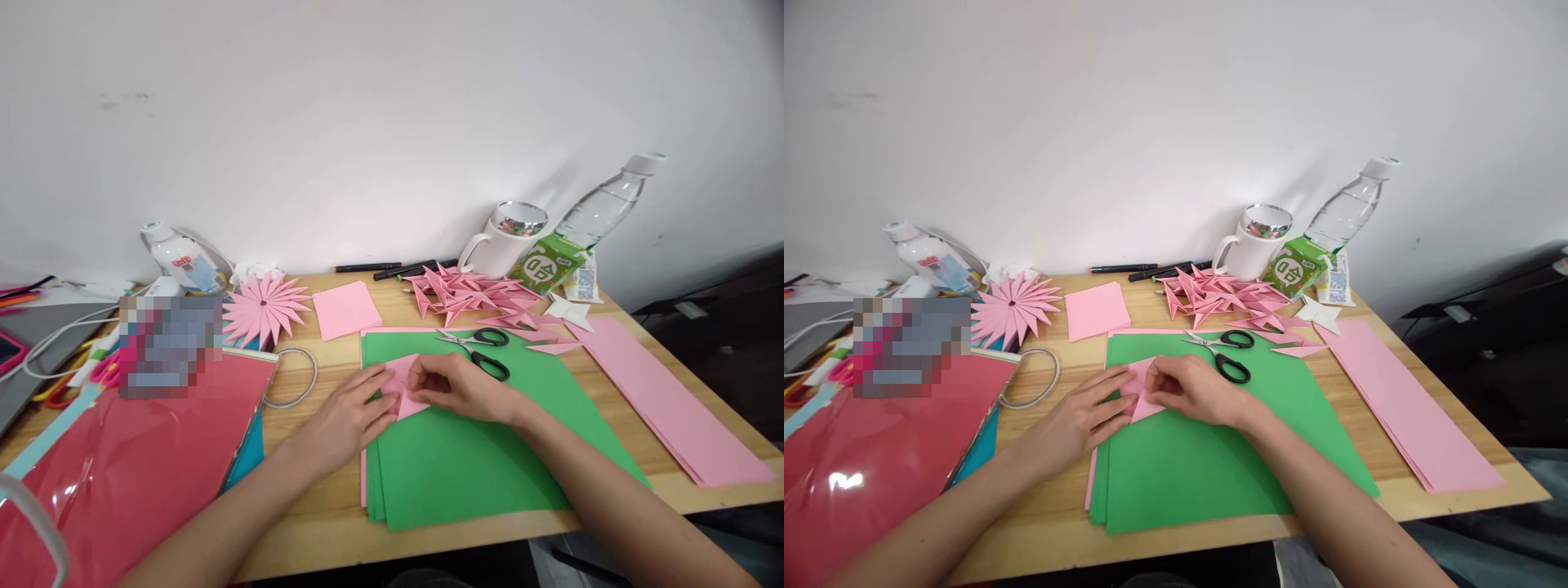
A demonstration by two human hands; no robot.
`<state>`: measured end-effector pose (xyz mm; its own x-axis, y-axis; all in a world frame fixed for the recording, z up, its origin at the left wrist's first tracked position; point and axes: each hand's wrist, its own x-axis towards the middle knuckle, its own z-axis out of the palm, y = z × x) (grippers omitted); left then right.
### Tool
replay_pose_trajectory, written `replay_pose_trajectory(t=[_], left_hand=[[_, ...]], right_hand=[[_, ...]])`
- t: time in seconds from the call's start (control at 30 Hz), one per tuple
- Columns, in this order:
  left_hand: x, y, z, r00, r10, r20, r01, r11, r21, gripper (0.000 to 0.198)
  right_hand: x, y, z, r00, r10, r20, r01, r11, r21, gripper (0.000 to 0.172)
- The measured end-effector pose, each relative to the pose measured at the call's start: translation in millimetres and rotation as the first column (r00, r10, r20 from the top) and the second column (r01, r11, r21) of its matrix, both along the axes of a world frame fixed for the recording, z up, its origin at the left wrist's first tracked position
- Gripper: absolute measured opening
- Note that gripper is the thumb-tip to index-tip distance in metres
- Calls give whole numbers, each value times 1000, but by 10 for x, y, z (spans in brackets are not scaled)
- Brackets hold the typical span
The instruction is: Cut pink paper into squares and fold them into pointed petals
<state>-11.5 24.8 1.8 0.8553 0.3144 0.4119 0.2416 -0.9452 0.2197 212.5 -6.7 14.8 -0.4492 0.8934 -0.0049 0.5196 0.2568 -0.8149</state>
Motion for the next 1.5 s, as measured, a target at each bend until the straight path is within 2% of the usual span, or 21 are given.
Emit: replay_pose_trajectory(t=[0.07, 0.23, 0.43, 0.7, 0.83, 1.1, 1.3, 1.5], left_hand=[[1, 1, -4, 1000, -1, 21, 2, 1000, -29, 19], [8, -14, -15, 999, 26, 25, -24, 997, -74, 22], [36, -41, 21, 997, 40, 71, -40, 999, -10, 27], [34, -58, -17, 991, 30, 131, -21, 997, -76, 19], [26, -48, -37, 993, 40, 113, -29, 995, -99, 20], [7, -23, 11, 999, -39, 23, 38, 999, 26, 17], [-35, -11, -3, 998, -58, -28, 57, 998, -21, 18], [-13, -15, 44, 996, -60, -61, 55, 996, -70, 20]], right_hand=[[-2, 0, -4, 1000, -10, 13, 10, 1000, 7, 2], [10, 9, -7, 999, -20, 33, 20, 1000, 5, 7], [16, 32, 3, 998, -56, 26, 58, 996, -68, 5], [9, 29, -2, 999, -46, 17, 47, 998, -48, 7], [-10, 24, -3, 998, -61, 17, 62, 997, -38, 5], [-30, 18, 1, 989, -148, -26, 145, 984, -107, 5], [-39, 12, 10, 987, -158, -10, 156, 983, -95, 4], [-26, 9, 16, 991, -133, 15, 134, 989, -67, 4]])
